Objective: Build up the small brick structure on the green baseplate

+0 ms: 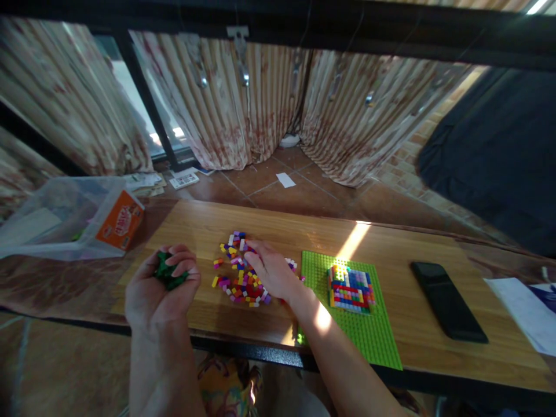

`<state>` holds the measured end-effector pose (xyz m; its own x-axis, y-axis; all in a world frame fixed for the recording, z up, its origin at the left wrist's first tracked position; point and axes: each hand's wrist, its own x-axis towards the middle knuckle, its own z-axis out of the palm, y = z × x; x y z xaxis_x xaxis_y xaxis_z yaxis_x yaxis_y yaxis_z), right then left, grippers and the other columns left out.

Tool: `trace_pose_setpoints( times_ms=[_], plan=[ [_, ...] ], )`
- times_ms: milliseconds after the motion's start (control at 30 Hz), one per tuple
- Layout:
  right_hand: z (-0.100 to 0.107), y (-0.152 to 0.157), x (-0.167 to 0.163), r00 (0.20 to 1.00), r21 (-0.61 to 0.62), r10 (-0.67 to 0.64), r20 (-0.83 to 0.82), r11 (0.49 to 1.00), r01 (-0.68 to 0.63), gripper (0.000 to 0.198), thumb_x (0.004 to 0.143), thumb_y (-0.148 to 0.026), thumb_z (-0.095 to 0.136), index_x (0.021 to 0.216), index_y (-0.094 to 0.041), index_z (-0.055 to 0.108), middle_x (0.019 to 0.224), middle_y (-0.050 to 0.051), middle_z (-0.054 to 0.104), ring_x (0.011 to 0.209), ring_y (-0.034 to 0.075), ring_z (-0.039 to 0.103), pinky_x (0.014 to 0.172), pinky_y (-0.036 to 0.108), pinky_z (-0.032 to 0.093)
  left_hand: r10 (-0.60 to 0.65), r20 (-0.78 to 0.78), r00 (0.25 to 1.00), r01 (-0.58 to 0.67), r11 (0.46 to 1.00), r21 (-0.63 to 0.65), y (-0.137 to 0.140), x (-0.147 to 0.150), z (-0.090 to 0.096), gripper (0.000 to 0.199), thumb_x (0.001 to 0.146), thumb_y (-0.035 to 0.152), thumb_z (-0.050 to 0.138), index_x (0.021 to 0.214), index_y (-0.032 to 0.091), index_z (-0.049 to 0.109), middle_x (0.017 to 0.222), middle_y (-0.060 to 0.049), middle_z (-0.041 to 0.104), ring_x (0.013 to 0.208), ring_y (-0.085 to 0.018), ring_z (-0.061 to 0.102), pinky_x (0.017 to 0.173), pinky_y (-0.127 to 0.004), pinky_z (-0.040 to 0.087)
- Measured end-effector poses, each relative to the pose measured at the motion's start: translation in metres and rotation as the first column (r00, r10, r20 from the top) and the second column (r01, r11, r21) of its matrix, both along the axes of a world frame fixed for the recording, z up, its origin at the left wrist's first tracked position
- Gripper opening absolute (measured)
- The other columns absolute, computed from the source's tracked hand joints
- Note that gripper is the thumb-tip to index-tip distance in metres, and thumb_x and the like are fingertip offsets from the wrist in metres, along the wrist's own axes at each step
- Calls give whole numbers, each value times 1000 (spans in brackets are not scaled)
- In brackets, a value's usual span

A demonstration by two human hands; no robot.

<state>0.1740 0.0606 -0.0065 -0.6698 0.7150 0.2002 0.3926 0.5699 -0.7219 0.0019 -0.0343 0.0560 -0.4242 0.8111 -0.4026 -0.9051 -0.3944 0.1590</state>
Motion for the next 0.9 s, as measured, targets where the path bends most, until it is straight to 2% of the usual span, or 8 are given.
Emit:
trace_pose_setpoints(
  times_ms=[67,133,233,333,467,633,767,900],
  plan=[
    [4,-4,7,998,18,-61,-34,998,61,45,95,-42,32,129,-20,51,130,10,56,122,20,50,105,39,37,4,14,1000,-4,1000,-5,0,-1,0,16,84,13,33,76,14,48,66,-2,50,49,-6,47,41,-14,34],
    [3,-8,19,982,56,-185,-41,981,187,45,95,-42,33,129,-19,52,132,11,54,124,22,47,106,41,36,5,27,1000,-5,1000,-6,0,-1,1,15,83,12,34,76,14,48,66,-1,50,49,-6,47,41,-14,33],
    [-7,-16,39,937,100,-350,14,932,347,45,94,-43,35,127,-18,53,130,13,54,122,25,48,104,46,37,6,32,999,-6,1000,-2,0,-1,1,15,83,12,35,76,14,48,66,-1,51,49,-6,47,40,-14,33],
    [-22,-24,46,900,141,-430,69,898,418,45,94,-42,35,123,-15,55,127,15,56,122,27,47,103,49,36,-10,6,1000,10,1000,12,0,0,0,14,83,13,35,76,15,47,66,-1,52,49,-6,49,41,-14,34],
    [-34,-33,29,896,175,-440,61,888,424,45,93,-42,35,123,-15,56,128,17,54,124,28,44,104,52,34,-39,-30,999,40,999,25,-1,1,-2,14,84,12,36,75,15,47,66,-2,53,49,-5,50,42,-13,35],
    [-31,-36,-6,901,96,-433,11,898,430,46,94,-42,34,124,-15,55,129,16,53,125,27,42,106,48,32,-30,-40,999,31,1000,1,0,1,-2,16,85,14,35,74,15,47,65,-2,52,48,-5,49,41,-13,35],
    [-18,-33,-16,898,-9,-430,-92,902,431,42,95,-40,33,122,-17,56,125,13,57,121,24,47,105,44,35,-29,-10,1000,28,999,-18,4,2,0,19,86,15,35,73,14,49,65,-2,51,49,-5,48,40,-13,34],
    [10,-28,0,875,-23,-434,-214,898,439,35,94,-38,37,117,-21,59,116,10,63,111,22,55,98,42,42,-99,-25,995,99,995,-8,11,17,1,21,86,15,36,72,14,52,66,-2,51,50,-5,48,42,-14,36]
  ],
)
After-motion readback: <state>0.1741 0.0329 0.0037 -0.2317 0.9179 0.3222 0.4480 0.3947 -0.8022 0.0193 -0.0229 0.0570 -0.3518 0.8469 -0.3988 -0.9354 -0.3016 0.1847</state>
